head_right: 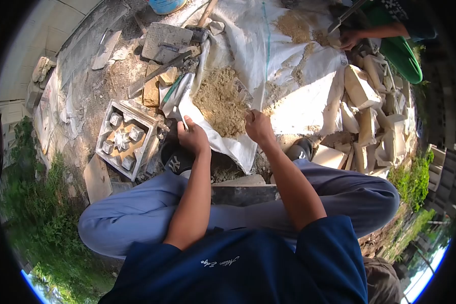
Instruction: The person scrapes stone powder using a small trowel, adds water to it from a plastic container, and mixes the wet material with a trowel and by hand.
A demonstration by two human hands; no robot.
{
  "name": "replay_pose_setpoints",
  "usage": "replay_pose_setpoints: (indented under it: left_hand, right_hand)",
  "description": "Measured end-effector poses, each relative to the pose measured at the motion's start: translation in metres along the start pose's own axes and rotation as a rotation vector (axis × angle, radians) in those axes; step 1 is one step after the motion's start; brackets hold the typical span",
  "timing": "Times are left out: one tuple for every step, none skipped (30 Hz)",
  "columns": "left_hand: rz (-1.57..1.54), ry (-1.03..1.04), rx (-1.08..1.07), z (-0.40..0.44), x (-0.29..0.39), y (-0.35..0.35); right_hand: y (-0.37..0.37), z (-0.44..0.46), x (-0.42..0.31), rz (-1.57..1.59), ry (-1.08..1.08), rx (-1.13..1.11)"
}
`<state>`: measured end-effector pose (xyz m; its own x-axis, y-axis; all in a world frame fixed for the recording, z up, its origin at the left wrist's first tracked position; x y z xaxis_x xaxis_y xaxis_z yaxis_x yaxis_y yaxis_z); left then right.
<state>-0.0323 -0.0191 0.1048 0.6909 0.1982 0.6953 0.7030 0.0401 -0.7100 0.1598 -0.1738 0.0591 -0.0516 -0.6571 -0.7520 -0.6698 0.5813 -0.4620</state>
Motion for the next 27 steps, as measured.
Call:
replay_pose_setpoints:
  left_hand:
    - [0.010,-0.004,0.036,-0.002,-0.001,-0.002]
    - [0.012,-0.012,0.038,-0.005,-0.002,-0.003]
    - [0.026,-0.009,0.032,-0.004,-0.002,-0.001]
    - [0.038,-0.004,0.025,-0.002,-0.001,0.000]
    - [0.041,-0.003,0.023,-0.004,-0.004,-0.002]
    - [0.017,-0.032,0.010,-0.003,-0.005,-0.001]
    - [-0.013,-0.054,-0.004,-0.001,-0.008,0.006]
    - [-0.056,0.030,0.044,0.002,-0.010,0.010]
    - [-0.060,0.038,0.045,0.004,-0.005,0.009]
    - [-0.031,0.015,0.016,0.003,-0.005,0.006]
    - [0.003,-0.017,-0.013,0.000,-0.007,0.002]
    - [-0.012,0.014,0.042,-0.001,-0.005,0.000]
    - [-0.014,0.003,0.044,-0.002,-0.006,0.001]
    - [-0.047,0.011,0.032,-0.001,-0.004,0.002]
    - [-0.076,0.021,0.020,-0.002,-0.004,0.003]
    - [-0.072,0.017,0.020,-0.003,-0.003,0.002]
    - [-0.044,0.007,0.011,-0.003,-0.003,0.001]
    - [-0.017,0.004,0.005,0.000,-0.002,0.001]
    - [-0.016,0.010,0.011,0.005,0.000,0.003]
    - [0.038,0.001,0.010,0.006,-0.001,0.003]
    - [0.092,-0.006,0.003,0.002,-0.006,0.003]
    - [0.059,0.008,-0.010,0.002,-0.005,0.006]
    - [0.048,0.020,-0.013,0.002,-0.003,0.010]
    - [-0.010,0.020,-0.018,0.001,-0.004,0.010]
    - [-0.066,0.017,-0.021,0.001,-0.006,0.009]
    - [-0.071,0.018,-0.018,0.004,-0.007,0.010]
    - [-0.082,0.007,-0.002,0.006,-0.007,0.009]
  right_hand:
    - [0.010,0.002,0.011,-0.058,-0.008,-0.037]
    - [0.016,0.004,0.022,-0.112,-0.018,-0.071]
    - [0.016,0.004,0.012,-0.108,-0.019,-0.070]
    - [0.015,0.003,0.004,-0.018,0.102,-0.104]
    - [0.013,-0.003,-0.001,0.067,0.228,-0.142]
    - [0.008,0.004,-0.002,0.072,0.223,-0.131]
    - [0.005,0.014,0.001,0.171,0.300,-0.164]
    - [0.004,0.021,0.005,0.270,0.375,-0.204]
    - [-0.007,0.020,-0.004,0.299,0.372,-0.178]
    - [-0.015,0.020,-0.005,0.357,0.382,-0.144]
    - [-0.020,0.018,-0.005,0.408,0.399,-0.114]
    - [-0.023,0.014,-0.007,0.410,0.392,-0.089]
    - [-0.022,0.012,-0.005,0.399,0.392,-0.092]
    - [-0.015,0.009,-0.005,0.396,0.376,-0.136]
    - [-0.006,0.005,-0.001,0.397,0.362,-0.179]
    - [0.006,0.000,0.008,0.352,0.389,-0.156]
    - [0.017,-0.007,0.018,0.345,0.449,-0.136]
    - [0.022,-0.008,0.019,0.318,0.418,-0.107]
    - [0.025,-0.005,0.018,0.291,0.382,-0.078]
    - [0.023,0.001,0.020,0.284,0.388,-0.114]
    - [0.015,0.008,0.014,0.278,0.397,-0.145]
    - [0.008,0.020,0.005,0.230,0.381,-0.147]
    - [-0.001,0.027,-0.001,0.215,0.399,-0.132]
    - [-0.009,0.026,-0.015,0.206,0.387,-0.105]
    - [-0.013,0.024,-0.024,0.196,0.376,-0.081]
    - [-0.013,0.021,-0.033,0.195,0.370,-0.081]
    - [-0.012,0.019,-0.040,0.239,0.336,-0.102]
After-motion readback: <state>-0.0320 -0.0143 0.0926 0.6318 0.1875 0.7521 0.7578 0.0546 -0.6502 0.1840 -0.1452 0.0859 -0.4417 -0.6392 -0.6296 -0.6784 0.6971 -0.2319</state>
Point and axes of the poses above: each hand's wrist, its own z-axis towards the middle knuckle, its own y-axis out of the palm, x = y × z, the point moved 6 cm from there along z, towards the middle knuckle, and after that the axes turned 12 degrees about z, right-handed, at the moved point
